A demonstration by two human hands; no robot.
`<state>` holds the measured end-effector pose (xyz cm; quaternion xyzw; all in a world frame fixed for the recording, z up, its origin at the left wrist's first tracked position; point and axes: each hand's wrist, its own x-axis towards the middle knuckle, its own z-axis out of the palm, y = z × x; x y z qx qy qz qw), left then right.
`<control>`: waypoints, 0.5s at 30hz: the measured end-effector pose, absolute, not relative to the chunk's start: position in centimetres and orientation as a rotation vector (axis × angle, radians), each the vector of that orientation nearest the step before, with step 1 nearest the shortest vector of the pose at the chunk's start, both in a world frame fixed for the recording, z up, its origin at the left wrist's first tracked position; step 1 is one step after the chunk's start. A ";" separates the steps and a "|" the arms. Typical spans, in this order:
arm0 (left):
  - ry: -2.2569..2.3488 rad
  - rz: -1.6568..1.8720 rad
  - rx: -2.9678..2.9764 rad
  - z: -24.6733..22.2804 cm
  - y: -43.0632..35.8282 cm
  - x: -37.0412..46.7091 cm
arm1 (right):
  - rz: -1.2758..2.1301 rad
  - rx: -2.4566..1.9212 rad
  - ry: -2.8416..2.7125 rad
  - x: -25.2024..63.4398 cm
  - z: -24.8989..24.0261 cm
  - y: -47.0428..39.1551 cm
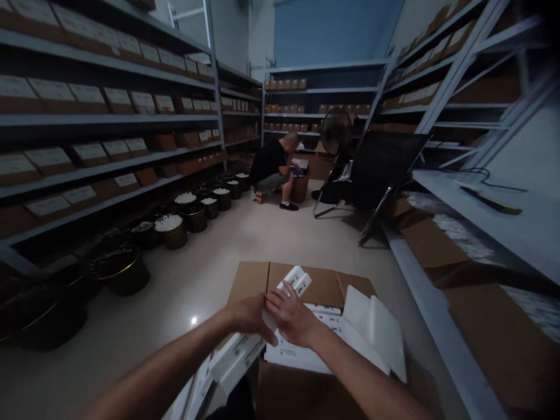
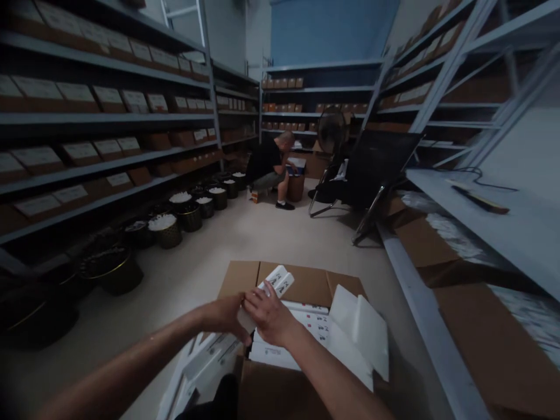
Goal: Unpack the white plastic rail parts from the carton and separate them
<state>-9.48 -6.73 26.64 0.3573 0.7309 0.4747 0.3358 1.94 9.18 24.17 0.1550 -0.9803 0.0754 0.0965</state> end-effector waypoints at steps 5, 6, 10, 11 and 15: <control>1.642 1.329 0.679 26.0 -7.6 -3.5 | 0.229 0.542 -2.849 7.1 30.7 6.8; 1.549 1.389 0.591 26.2 -8.0 -2.1 | 0.270 0.514 -2.817 8.2 31.1 6.7; 1.070 1.678 0.421 27.7 -9.8 4.0 | 0.851 -0.214 -2.415 12.5 30.9 6.5; 0.956 1.715 0.421 28.2 -10.2 5.6 | 1.100 -0.425 -2.235 13.4 30.9 6.2; 0.728 1.775 0.435 29.1 -11.8 12.0 | 1.903 -0.649 -1.758 16.9 31.9 3.2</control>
